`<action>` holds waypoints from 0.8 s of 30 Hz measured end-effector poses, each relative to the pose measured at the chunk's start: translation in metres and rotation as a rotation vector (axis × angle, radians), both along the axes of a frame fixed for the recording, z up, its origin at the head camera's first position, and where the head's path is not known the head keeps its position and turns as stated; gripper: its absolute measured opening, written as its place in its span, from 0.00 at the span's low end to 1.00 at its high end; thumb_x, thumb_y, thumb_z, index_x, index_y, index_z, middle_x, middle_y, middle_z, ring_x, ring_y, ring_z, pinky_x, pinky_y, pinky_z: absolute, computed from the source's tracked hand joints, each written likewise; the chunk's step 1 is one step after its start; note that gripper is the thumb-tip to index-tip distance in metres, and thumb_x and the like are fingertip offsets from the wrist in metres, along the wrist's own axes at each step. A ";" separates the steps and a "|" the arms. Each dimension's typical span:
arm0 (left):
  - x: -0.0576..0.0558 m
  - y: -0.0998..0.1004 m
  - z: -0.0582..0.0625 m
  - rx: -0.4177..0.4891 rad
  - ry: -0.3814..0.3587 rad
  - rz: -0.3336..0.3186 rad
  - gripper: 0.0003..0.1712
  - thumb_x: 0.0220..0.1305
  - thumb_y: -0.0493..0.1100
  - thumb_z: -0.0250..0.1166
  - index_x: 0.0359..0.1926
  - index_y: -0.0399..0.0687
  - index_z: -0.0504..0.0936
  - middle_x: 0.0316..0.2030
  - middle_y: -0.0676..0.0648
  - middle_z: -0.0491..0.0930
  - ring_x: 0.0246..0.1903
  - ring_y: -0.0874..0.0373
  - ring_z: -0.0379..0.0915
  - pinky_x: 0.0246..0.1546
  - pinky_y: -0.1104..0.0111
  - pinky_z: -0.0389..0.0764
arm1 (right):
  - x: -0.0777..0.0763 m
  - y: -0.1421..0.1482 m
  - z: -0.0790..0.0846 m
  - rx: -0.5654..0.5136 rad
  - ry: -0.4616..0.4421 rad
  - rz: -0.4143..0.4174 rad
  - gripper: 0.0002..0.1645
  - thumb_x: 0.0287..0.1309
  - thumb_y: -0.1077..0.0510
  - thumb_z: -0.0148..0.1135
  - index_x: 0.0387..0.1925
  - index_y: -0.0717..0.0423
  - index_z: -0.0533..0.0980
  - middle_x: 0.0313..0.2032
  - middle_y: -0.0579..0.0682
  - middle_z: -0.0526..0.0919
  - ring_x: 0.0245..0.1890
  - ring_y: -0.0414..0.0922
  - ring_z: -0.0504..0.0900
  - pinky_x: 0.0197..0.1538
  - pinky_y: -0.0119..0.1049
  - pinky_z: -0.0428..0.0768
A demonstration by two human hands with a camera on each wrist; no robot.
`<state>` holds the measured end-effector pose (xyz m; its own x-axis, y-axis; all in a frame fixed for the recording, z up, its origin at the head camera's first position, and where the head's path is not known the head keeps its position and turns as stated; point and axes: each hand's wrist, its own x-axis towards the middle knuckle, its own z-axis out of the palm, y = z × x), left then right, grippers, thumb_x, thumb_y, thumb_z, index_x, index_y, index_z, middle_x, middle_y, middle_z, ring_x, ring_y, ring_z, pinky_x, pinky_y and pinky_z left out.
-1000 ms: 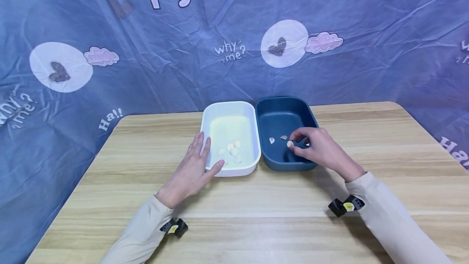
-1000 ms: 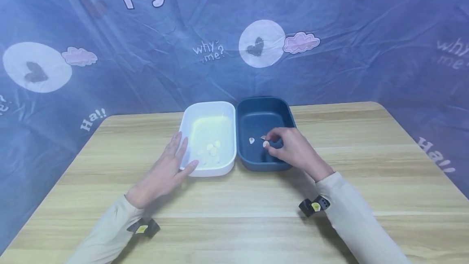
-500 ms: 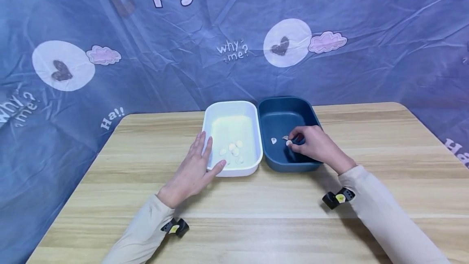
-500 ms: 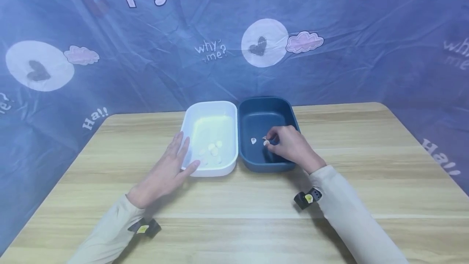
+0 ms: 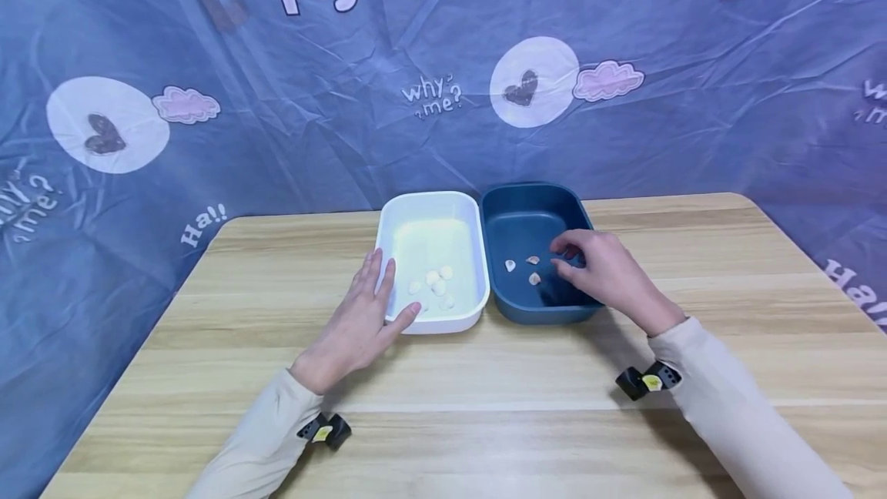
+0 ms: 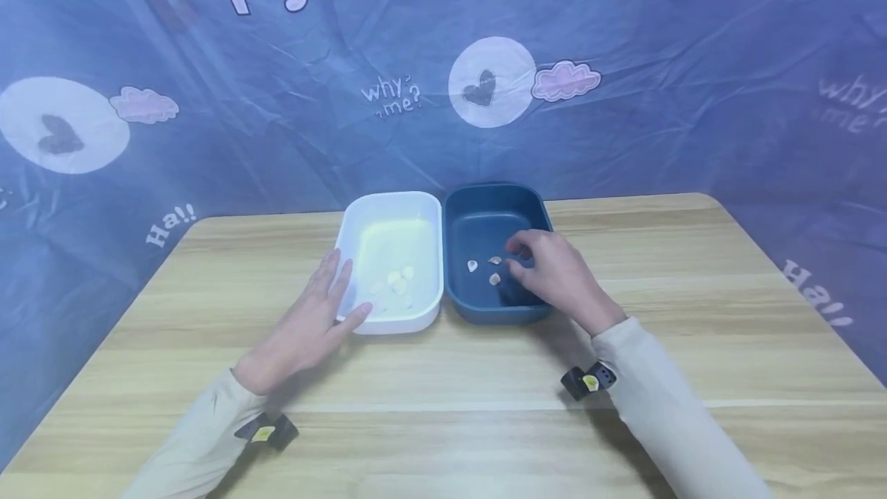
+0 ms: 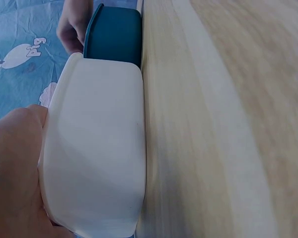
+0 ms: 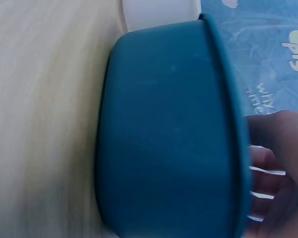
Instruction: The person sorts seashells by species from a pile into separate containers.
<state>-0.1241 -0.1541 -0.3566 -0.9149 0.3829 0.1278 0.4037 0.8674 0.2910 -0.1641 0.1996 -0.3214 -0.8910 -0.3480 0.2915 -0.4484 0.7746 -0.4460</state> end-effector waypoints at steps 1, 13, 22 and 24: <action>0.000 0.000 0.001 0.000 -0.002 -0.001 0.50 0.70 0.69 0.41 0.72 0.29 0.50 0.74 0.31 0.37 0.74 0.43 0.27 0.73 0.52 0.43 | 0.003 0.001 0.001 -0.012 0.018 -0.004 0.08 0.57 0.64 0.65 0.39 0.63 0.81 0.35 0.55 0.84 0.35 0.50 0.81 0.40 0.48 0.81; -0.003 -0.001 0.002 0.014 -0.014 0.012 0.50 0.70 0.70 0.41 0.73 0.33 0.49 0.74 0.33 0.37 0.74 0.43 0.28 0.73 0.52 0.41 | 0.033 0.038 0.004 -0.077 0.254 -0.008 0.09 0.50 0.70 0.67 0.35 0.60 0.82 0.32 0.48 0.84 0.31 0.41 0.79 0.35 0.31 0.79; -0.007 -0.034 0.016 0.008 0.010 0.116 0.49 0.70 0.70 0.40 0.74 0.34 0.49 0.73 0.32 0.40 0.73 0.37 0.31 0.71 0.44 0.36 | 0.036 0.081 0.013 -0.003 0.289 -0.101 0.08 0.54 0.65 0.66 0.38 0.58 0.81 0.37 0.52 0.84 0.38 0.46 0.79 0.40 0.29 0.72; -0.007 -0.045 0.021 0.003 0.005 0.153 0.49 0.70 0.70 0.39 0.74 0.35 0.49 0.73 0.32 0.39 0.73 0.36 0.29 0.70 0.42 0.34 | 0.037 0.087 0.017 0.005 0.276 -0.129 0.09 0.56 0.62 0.66 0.40 0.59 0.81 0.43 0.57 0.83 0.44 0.54 0.79 0.45 0.38 0.73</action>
